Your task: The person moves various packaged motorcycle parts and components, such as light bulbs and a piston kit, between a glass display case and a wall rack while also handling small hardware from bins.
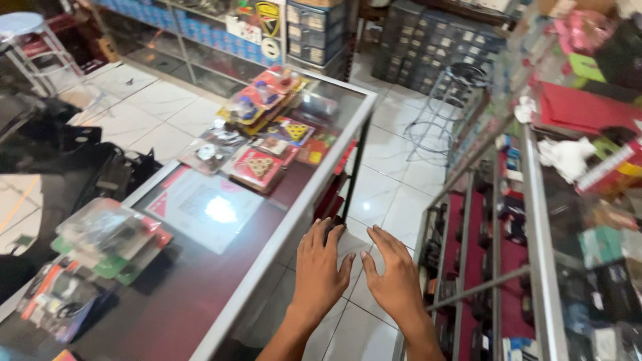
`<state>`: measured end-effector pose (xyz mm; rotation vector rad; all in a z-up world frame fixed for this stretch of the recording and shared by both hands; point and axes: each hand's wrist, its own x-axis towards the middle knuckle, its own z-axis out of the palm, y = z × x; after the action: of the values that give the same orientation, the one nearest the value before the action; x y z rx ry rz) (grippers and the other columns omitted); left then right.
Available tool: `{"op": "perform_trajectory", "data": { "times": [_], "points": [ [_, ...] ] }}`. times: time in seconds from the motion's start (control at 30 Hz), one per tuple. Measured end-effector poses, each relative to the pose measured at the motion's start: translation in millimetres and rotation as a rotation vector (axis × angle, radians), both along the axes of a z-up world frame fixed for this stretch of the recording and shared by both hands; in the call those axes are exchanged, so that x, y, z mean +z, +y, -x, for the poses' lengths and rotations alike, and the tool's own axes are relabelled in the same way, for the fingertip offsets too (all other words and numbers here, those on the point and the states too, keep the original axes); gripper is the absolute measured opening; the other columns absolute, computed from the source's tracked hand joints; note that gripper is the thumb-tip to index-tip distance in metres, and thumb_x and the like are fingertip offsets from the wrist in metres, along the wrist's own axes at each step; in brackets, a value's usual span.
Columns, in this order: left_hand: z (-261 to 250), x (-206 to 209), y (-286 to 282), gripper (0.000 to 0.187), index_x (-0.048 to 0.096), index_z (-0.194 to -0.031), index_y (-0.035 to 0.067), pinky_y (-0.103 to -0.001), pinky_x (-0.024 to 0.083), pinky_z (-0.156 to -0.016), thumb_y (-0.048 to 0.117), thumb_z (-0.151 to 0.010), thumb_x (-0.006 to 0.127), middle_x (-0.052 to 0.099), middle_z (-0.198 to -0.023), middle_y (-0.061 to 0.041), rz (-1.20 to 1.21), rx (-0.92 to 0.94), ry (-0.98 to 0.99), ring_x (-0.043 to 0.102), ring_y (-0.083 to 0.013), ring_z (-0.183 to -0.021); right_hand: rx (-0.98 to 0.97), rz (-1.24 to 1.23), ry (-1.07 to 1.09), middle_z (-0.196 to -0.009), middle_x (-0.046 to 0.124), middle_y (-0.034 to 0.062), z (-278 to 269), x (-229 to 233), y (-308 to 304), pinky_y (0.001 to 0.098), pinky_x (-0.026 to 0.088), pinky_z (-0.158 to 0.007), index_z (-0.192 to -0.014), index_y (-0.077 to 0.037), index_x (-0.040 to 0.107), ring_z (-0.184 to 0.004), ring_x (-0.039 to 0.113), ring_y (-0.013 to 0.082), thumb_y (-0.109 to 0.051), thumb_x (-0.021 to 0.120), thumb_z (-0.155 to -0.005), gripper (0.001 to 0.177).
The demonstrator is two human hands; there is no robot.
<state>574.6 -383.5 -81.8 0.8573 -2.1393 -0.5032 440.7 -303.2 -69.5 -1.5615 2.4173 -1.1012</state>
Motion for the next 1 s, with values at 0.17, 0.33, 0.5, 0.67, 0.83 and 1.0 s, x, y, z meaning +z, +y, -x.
{"op": "perform_trajectory", "data": {
  "times": [0.17,0.33,0.5,0.67,0.83,1.0],
  "points": [
    [-44.7,-0.5,-21.1,0.055,0.055,-0.133,0.000,-0.056,0.033,-0.110,0.016,-0.084,0.074,0.050,-0.142,-0.026,-0.007,0.105,0.030,0.042,-0.0456,-0.137,0.162,0.045,0.009,-0.137,0.065,0.0137,-37.5,-0.8,-44.2,0.0422,0.049,-0.104,-0.134,-0.008,0.064,-0.128,0.060,0.0313,-0.019,0.070,-0.089,0.046],
    [-94.3,-2.9,-36.4,0.056,0.054,-0.134,-0.001,-0.056,0.035,-0.110,0.016,-0.084,0.073,0.050,-0.143,-0.027,-0.003,0.280,0.021,0.043,-0.0466,-0.136,0.341,0.080,-0.001,-0.134,0.068,0.0149,-87.5,0.8,-87.0,0.0424,0.049,-0.103,-0.130,-0.007,0.066,-0.125,0.062,0.0340,-0.016,0.072,-0.086,0.045],
    [-145.6,-9.9,-36.2,0.055,0.055,-0.135,0.000,-0.056,0.035,-0.108,0.015,-0.085,0.073,0.050,-0.143,-0.027,-0.047,0.482,0.047,0.043,-0.0472,-0.137,0.579,0.075,-0.047,-0.133,0.066,0.0177,-136.5,-3.8,-117.5,0.0435,0.049,-0.101,-0.131,-0.004,0.065,-0.123,0.061,0.0372,-0.014,0.071,-0.088,0.044],
    [-186.2,-1.0,-34.5,0.056,0.057,-0.133,0.002,-0.053,0.037,-0.110,0.015,-0.082,0.074,0.052,-0.142,-0.024,-0.065,0.641,0.021,0.046,-0.0441,-0.136,0.763,0.070,-0.100,-0.129,0.069,0.0155,-177.0,-0.8,-138.7,0.0429,0.051,-0.099,-0.128,-0.006,0.068,-0.118,0.065,0.0358,-0.014,0.069,-0.088,0.040],
    [-219.1,5.9,-26.8,0.055,0.059,-0.131,0.004,-0.050,0.041,-0.105,0.015,-0.079,0.077,0.055,-0.138,-0.020,-0.100,0.822,0.015,0.051,-0.0401,-0.129,0.936,0.036,-0.202,-0.126,0.071,0.0141,-213.2,-4.9,-151.7,0.0413,0.056,-0.092,-0.127,-0.007,0.068,-0.109,0.071,0.0335,-0.013,0.068,-0.090,0.038],
    [-246.9,8.6,-35.4,0.047,0.062,-0.128,0.005,-0.046,0.047,-0.103,0.018,-0.085,0.076,0.059,-0.133,-0.015,-0.055,1.025,0.100,0.057,-0.0369,-0.124,1.106,0.003,-0.212,-0.121,0.072,0.0158,-239.5,-10.7,-163.8,0.0428,0.057,-0.085,-0.125,-0.005,0.068,-0.100,0.072,0.0355,-0.011,0.069,-0.087,0.038]
  ]
}}
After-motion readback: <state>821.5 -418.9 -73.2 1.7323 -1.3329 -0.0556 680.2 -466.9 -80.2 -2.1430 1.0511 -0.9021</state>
